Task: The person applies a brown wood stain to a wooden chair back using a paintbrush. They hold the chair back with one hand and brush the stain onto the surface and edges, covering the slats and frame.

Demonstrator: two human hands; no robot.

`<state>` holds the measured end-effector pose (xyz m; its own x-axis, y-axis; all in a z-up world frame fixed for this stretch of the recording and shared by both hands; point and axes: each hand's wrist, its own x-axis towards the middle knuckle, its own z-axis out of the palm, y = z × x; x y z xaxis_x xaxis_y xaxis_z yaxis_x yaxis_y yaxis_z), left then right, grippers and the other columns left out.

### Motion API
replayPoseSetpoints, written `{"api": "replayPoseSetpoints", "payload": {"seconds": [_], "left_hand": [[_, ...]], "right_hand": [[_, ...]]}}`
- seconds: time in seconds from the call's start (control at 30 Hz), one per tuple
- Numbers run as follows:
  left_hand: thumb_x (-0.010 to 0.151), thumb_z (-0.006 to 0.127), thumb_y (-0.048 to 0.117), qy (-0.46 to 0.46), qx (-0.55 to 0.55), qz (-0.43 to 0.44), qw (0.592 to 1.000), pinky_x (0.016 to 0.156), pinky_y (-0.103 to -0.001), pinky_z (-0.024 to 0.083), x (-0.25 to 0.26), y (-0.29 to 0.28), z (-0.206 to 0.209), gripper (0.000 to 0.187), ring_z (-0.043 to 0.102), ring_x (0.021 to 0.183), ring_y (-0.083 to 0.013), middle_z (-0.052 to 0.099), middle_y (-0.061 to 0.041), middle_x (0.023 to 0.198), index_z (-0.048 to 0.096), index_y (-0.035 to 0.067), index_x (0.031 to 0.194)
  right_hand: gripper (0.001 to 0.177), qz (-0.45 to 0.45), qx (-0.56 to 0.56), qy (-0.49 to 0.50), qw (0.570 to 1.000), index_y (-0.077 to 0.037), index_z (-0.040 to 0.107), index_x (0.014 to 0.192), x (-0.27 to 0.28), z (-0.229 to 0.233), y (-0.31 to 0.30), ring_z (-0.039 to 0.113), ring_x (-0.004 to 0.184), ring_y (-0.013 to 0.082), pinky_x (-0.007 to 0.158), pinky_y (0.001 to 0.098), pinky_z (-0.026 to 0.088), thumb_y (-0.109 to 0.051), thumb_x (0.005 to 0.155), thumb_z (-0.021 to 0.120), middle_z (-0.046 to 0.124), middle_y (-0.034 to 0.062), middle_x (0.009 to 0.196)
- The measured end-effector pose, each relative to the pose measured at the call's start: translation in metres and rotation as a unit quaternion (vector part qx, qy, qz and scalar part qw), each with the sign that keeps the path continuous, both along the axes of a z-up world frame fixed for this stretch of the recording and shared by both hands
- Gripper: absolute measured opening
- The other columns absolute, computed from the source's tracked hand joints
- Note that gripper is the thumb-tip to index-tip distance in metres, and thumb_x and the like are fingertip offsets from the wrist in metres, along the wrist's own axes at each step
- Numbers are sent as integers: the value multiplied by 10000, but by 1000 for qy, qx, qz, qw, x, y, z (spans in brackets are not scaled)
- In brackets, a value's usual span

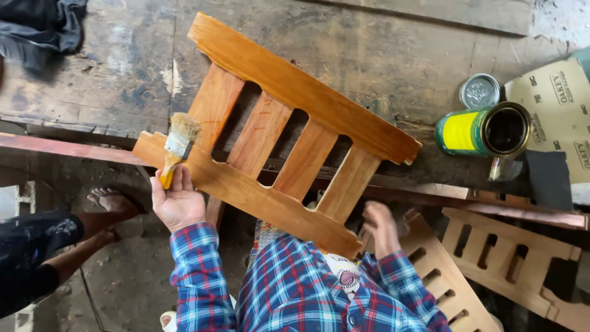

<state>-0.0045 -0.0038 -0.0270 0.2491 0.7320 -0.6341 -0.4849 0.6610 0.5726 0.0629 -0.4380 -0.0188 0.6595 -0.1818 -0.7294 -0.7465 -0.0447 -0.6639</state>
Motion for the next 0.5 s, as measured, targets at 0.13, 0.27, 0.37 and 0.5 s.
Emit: {"api": "replayPoseSetpoints", "payload": {"seconds": [0.13, 0.27, 0.37, 0.5], "left_hand": [[899, 741, 346, -3, 5, 13, 1000, 1069, -385, 613, -4, -1, -7, 222, 779, 1025, -250, 771, -135, 1031, 743, 151, 1006], [914, 714, 294, -15, 13, 4, 1000, 1046, -409, 593, 3, -4, 3, 213, 763, 1011, -293, 764, -183, 1047, 717, 113, 1026], [914, 686, 291, 0, 17, 6, 1000, 1032, -404, 583, 2, -5, 5, 216, 746, 1005, -301, 759, -193, 1057, 687, 110, 1032], [909, 680, 275, 2, 15, 20, 1000, 1034, -415, 591, 5, -6, 10, 217, 747, 1001, -284, 754, -210, 1036, 686, 94, 1028]], "right_hand": [[686, 152, 11, 41, 987, 67, 567, 1373, -13, -17, 2, 533, 1301, 474, 1010, 602, 461, -354, 871, 774, 559, 339, 1362], [743, 393, -120, 64, 910, -59, 535, 1368, -1, 33, 36, 589, 1295, 363, 1069, 509, 502, -414, 787, 833, 614, 187, 1382], [919, 445, -145, 103, 878, -137, 345, 1493, 0, 57, 47, 561, 1344, 298, 1145, 463, 483, -447, 763, 811, 535, 89, 1491], [1134, 452, -121, 90, 879, -199, 186, 1599, -4, 54, 37, 493, 1408, 291, 1166, 482, 452, -435, 709, 849, 423, 50, 1583]]}}
